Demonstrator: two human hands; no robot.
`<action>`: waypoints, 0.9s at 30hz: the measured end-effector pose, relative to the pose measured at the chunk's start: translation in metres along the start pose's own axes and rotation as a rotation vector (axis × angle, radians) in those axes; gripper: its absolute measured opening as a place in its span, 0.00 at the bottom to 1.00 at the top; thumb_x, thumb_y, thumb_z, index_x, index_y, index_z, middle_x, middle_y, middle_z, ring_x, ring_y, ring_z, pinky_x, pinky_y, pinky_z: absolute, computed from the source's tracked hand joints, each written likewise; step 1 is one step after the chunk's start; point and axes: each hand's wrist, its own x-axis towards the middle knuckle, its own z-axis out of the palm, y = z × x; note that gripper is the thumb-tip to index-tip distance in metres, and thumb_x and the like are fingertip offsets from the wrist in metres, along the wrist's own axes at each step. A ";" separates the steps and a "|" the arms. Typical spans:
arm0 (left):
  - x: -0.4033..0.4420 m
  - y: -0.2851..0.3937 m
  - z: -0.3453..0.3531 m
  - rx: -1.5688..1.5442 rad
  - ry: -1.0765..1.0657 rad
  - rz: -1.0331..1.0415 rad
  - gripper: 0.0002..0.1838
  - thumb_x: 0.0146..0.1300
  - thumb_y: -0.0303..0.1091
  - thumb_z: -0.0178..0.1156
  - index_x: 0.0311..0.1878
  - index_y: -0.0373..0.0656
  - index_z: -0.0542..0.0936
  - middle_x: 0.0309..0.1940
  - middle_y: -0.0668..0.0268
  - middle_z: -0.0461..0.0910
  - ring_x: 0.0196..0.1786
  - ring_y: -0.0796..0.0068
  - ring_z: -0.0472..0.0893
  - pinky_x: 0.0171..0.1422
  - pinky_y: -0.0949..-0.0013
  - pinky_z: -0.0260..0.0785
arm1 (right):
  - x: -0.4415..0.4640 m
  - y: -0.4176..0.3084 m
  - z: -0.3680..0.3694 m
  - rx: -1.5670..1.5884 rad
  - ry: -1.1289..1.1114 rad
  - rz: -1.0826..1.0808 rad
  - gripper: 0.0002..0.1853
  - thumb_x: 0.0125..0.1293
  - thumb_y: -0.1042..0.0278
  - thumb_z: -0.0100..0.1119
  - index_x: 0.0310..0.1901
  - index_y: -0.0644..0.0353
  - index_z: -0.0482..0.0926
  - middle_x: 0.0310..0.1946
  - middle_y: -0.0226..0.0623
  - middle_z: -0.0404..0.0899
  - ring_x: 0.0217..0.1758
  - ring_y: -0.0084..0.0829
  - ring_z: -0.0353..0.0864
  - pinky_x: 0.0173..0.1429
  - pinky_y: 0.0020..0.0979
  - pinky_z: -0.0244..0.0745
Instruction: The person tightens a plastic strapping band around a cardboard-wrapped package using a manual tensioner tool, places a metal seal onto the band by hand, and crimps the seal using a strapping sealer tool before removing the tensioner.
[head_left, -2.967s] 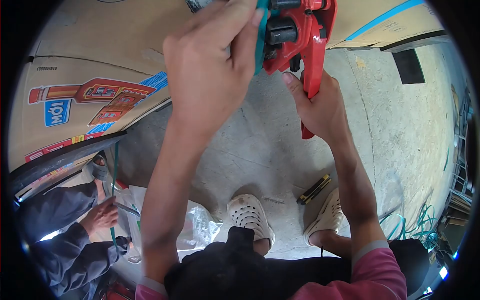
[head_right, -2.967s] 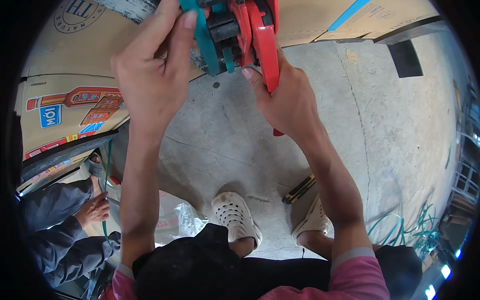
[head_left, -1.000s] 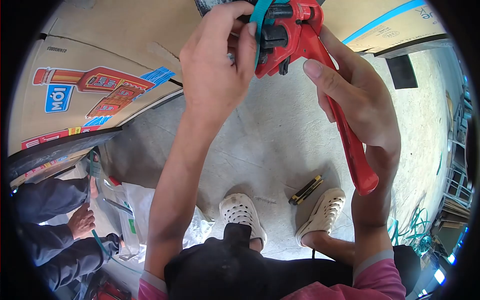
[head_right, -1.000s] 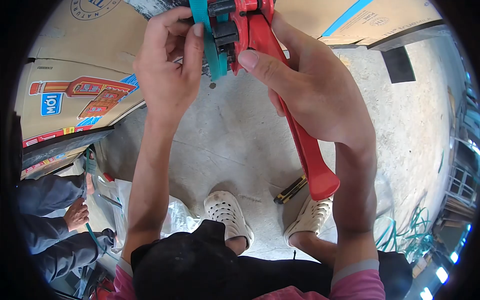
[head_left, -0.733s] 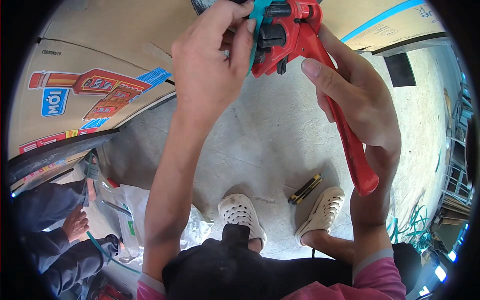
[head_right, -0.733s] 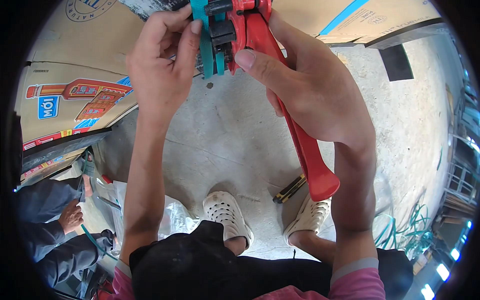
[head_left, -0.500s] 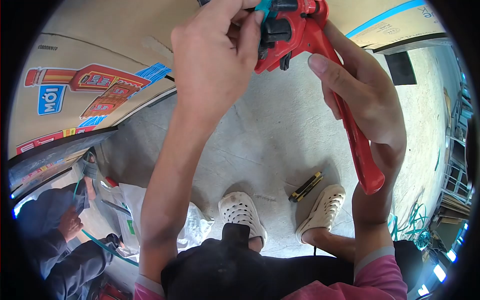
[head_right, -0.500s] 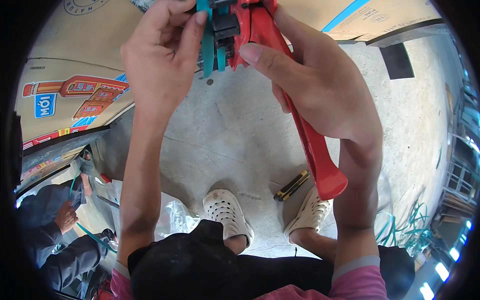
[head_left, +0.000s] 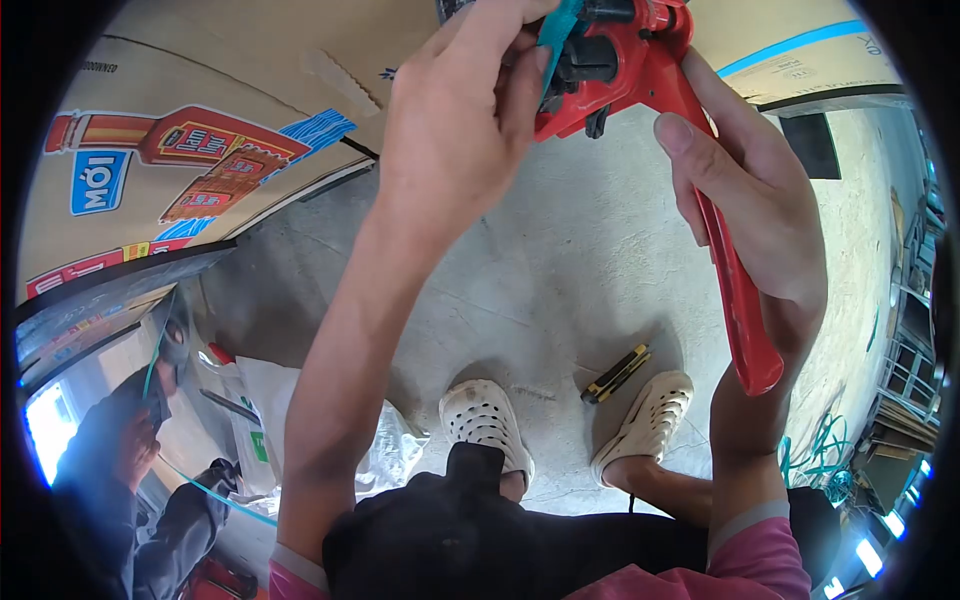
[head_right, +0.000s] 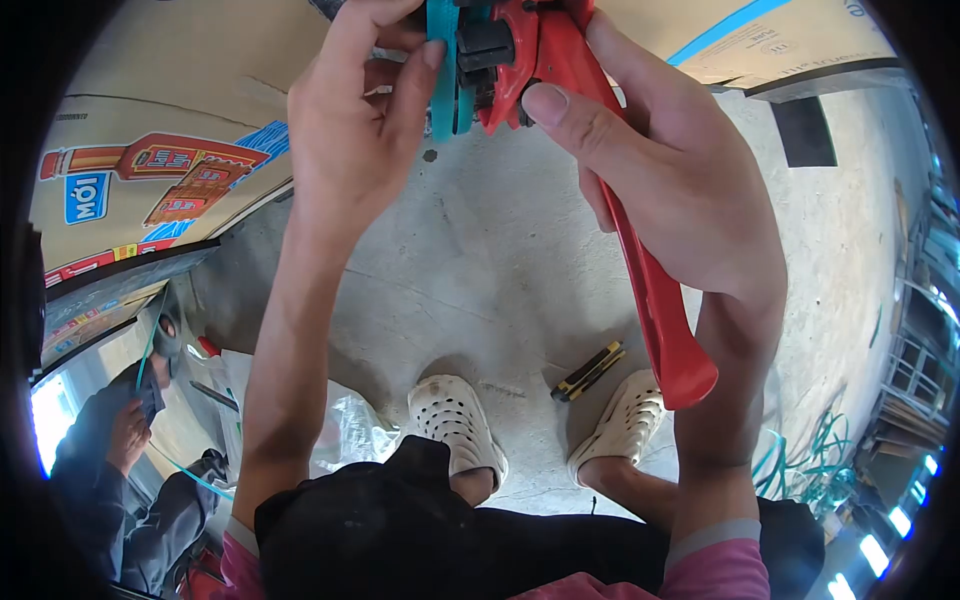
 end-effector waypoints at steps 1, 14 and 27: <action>-0.002 0.001 0.003 0.013 0.031 0.004 0.15 0.67 0.15 0.58 0.56 0.36 0.76 0.32 0.58 0.82 0.31 0.72 0.85 0.36 0.71 0.76 | 0.000 0.003 0.000 -0.003 0.011 -0.011 0.34 0.81 0.56 0.51 0.80 0.62 0.55 0.16 0.25 0.69 0.16 0.15 0.67 0.22 0.20 0.63; -0.014 0.010 0.026 0.299 0.232 0.125 0.02 0.68 0.18 0.61 0.41 0.35 0.80 0.25 0.64 0.81 0.25 0.78 0.77 0.32 0.73 0.70 | -0.001 0.000 0.001 -0.030 0.040 -0.008 0.34 0.81 0.54 0.51 0.80 0.63 0.56 0.18 0.25 0.69 0.17 0.15 0.67 0.22 0.20 0.61; -0.058 0.000 0.050 -0.576 0.045 -0.321 0.39 0.69 0.18 0.55 0.82 0.40 0.54 0.65 0.60 0.64 0.59 0.72 0.76 0.58 0.73 0.72 | 0.000 -0.004 0.000 0.163 -0.028 0.012 0.34 0.78 0.66 0.57 0.79 0.62 0.57 0.23 0.24 0.71 0.19 0.14 0.67 0.24 0.20 0.63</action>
